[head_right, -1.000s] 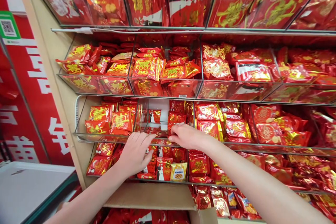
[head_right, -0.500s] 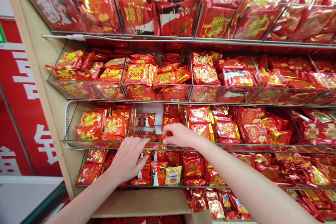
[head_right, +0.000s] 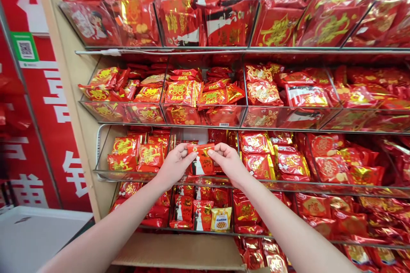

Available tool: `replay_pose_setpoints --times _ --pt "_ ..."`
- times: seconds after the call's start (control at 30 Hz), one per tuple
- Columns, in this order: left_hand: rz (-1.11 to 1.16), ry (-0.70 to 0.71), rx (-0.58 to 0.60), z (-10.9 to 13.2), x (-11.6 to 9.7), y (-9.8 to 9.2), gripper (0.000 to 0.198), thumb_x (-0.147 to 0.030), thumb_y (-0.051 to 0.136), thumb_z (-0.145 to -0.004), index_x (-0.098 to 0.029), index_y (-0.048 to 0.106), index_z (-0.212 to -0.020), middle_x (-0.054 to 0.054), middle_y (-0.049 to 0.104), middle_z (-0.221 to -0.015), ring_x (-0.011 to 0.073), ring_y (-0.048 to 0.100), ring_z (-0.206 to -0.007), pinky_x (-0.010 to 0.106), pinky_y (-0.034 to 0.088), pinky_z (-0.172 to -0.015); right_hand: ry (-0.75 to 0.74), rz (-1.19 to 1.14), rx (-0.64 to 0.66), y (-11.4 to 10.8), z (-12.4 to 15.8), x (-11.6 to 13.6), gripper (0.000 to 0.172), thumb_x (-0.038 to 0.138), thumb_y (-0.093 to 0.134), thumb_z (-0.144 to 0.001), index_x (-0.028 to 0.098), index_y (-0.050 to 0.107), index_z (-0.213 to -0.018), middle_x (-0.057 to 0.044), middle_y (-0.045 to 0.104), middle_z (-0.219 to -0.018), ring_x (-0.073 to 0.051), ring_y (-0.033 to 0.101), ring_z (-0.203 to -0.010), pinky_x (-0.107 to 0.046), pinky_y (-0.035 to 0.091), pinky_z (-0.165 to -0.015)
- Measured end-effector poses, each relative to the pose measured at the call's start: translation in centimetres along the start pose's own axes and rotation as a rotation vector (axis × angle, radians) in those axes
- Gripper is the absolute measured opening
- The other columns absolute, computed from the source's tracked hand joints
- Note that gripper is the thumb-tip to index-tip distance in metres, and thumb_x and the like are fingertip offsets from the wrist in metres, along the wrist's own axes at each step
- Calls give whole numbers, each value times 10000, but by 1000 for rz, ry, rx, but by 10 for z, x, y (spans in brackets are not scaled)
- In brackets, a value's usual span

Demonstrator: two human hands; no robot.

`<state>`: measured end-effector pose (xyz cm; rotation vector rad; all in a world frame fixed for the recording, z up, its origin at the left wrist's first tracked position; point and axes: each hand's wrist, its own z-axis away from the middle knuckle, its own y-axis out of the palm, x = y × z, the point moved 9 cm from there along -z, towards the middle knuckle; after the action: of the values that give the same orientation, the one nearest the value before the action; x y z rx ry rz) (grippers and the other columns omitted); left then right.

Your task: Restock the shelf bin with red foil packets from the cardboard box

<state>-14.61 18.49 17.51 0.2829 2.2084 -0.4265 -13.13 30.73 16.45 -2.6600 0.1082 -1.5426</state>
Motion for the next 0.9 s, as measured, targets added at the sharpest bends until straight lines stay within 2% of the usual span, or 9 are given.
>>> replay_pose_setpoints --times 0.07,0.13,0.23,0.3,0.33,0.43,0.57,0.73,0.9 --pt "-10 13 -6 -8 4 -1 124 -260 476 -794 -175 468 -884 65 658 -900 174 629 -853 338 499 -789 1 3 16 2 -1 -4 279 385 611 -701 196 476 -855 15 611 -751 -96 549 -623 -227 432 -572" --pt "-56 21 -32 -11 7 -3 134 -248 464 -797 -175 462 -909 66 659 -868 176 635 -813 349 506 -756 3 37 34 4 -3 -7 319 367 610 -694 190 475 -923 -9 633 -789 -118 576 -646 -243 448 -568" --pt "-179 54 -144 -1 4 -10 334 -223 451 -802 -179 386 -1127 127 562 -1113 206 580 -944 418 449 -831 16 133 -1 -1 -9 -11 282 353 555 -727 184 449 -925 -28 639 -773 -142 595 -620 -260 457 -525" --pt "-469 185 -154 15 -8 -3 431 -205 450 -801 -184 338 -1216 143 429 -1262 235 474 -1087 442 373 -904 27 225 -64 -9 -15 -13 291 319 518 -753 189 397 -984 -40 638 -807 -151 607 -635 -273 468 -533" --pt "-696 285 -99 24 -14 8 404 -214 448 -802 -179 376 -1198 133 456 -1229 243 465 -1078 438 370 -890 33 283 -97 -13 -19 -13 312 293 506 -763 191 370 -1024 -45 637 -833 -156 614 -661 -282 475 -558" --pt "-1152 460 90 50 -8 39 269 -247 417 -818 -171 506 -1059 72 596 -884 229 527 -813 415 406 -718 45 496 -156 -16 -35 -9 379 209 521 -760 193 364 -1105 -61 630 -915 -177 611 -797 -320 467 -707" --pt "-1222 430 61 59 6 39 242 -233 390 -822 -171 518 -1018 44 575 -813 211 477 -732 396 363 -667 89 770 -119 7 -64 -6 395 137 579 -736 134 456 -1111 -110 597 -1030 -215 557 -963 -360 413 -842" --pt "-1263 440 25 59 9 39 255 -219 424 -798 -189 503 -1039 20 559 -814 192 441 -724 367 325 -668 233 987 5 46 -103 -28 256 246 549 -811 142 531 -1045 -61 578 -1032 -186 566 -914 -387 467 -783" --pt "-1288 473 6 62 9 39 261 -219 435 -788 -192 502 -1040 8 546 -794 181 425 -708 358 306 -675 340 1092 32 61 -126 -61 270 274 521 -833 142 518 -1069 -64 567 -1037 -172 574 -872 -359 492 -730"
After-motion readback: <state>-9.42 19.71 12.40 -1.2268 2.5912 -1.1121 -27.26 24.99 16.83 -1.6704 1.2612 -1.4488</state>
